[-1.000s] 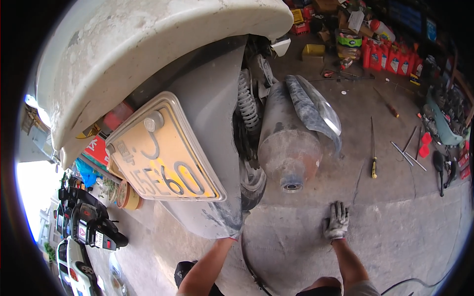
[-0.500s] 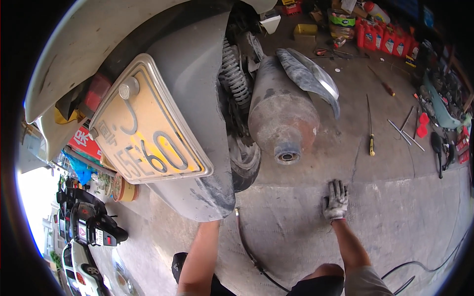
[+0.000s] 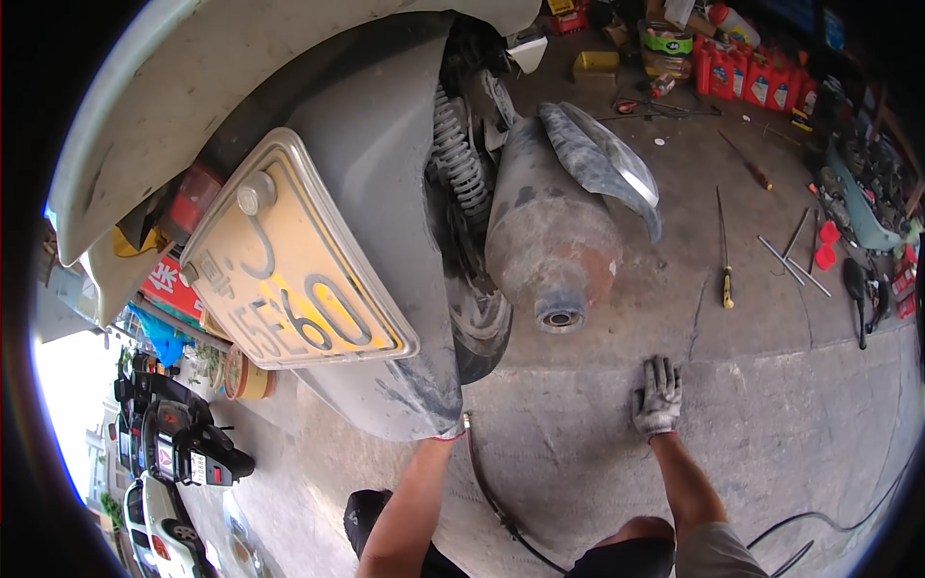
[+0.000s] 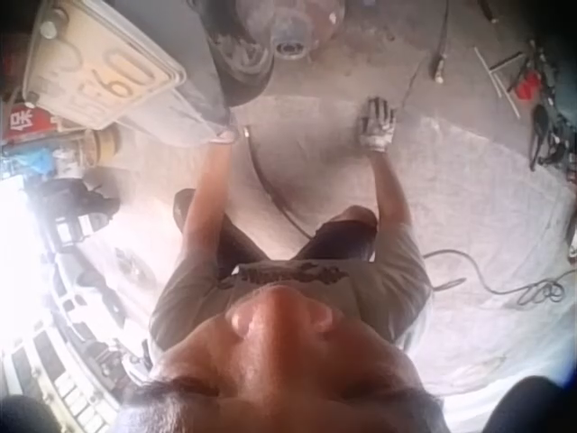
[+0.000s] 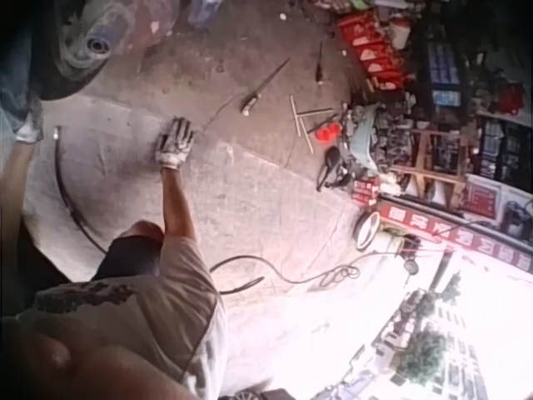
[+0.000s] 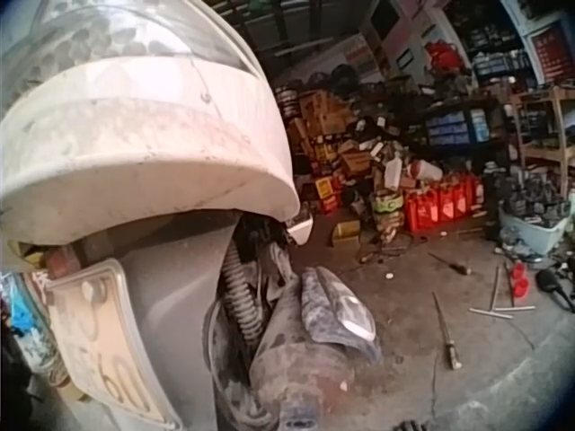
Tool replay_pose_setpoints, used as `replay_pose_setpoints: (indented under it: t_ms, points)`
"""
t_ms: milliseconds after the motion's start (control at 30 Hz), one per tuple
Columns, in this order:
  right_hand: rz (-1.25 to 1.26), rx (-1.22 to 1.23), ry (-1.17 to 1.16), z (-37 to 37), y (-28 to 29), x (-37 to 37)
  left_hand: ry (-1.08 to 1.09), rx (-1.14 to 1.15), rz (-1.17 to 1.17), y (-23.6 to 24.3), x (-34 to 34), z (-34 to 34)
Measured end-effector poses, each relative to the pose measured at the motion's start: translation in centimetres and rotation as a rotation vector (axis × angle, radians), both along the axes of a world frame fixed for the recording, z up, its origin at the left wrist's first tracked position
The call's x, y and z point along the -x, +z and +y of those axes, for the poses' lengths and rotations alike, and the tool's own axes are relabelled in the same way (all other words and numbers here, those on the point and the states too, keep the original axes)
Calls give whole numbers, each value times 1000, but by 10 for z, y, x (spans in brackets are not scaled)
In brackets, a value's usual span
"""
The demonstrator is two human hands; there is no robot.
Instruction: The recorder is performing maintenance on a white scooter, using zip ties to secure parts and checking the rear wheel area.
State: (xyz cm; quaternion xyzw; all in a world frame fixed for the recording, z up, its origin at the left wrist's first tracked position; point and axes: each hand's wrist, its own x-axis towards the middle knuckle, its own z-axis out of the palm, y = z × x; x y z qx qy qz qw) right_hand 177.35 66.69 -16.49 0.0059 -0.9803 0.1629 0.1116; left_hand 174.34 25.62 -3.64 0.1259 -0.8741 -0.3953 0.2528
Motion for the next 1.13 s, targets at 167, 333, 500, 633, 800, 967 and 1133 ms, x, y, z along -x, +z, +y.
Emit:
replay_pose_setpoints:
  t_ms: [167, 333, 500, 633, 800, 967, 1133]
  points:
    - [-14, -4, -11, 3, 0, -2, -68, 124, 66, 2, -6, 34]
    - [21, -5, 7, 1, -2, 0, -71, 39, 11, -2, -5, 34]
    - [21, -9, -4, 6, 5, 0, -57, 98, 7, 6, -3, 46]
    - [24, 8, 1, 3, 4, -1, -80, 79, 30, -14, -2, 30]
    - [3, 14, 0, -1, 2, 0, -89, 146, 17, -36, -4, 11]
    - [5, 33, -17, 10, 3, -4, -140, 189, -113, -3, -5, 38]
    - [-1, 71, -1, 3, 2, 3, -64, 340, -268, -14, -37, -6]
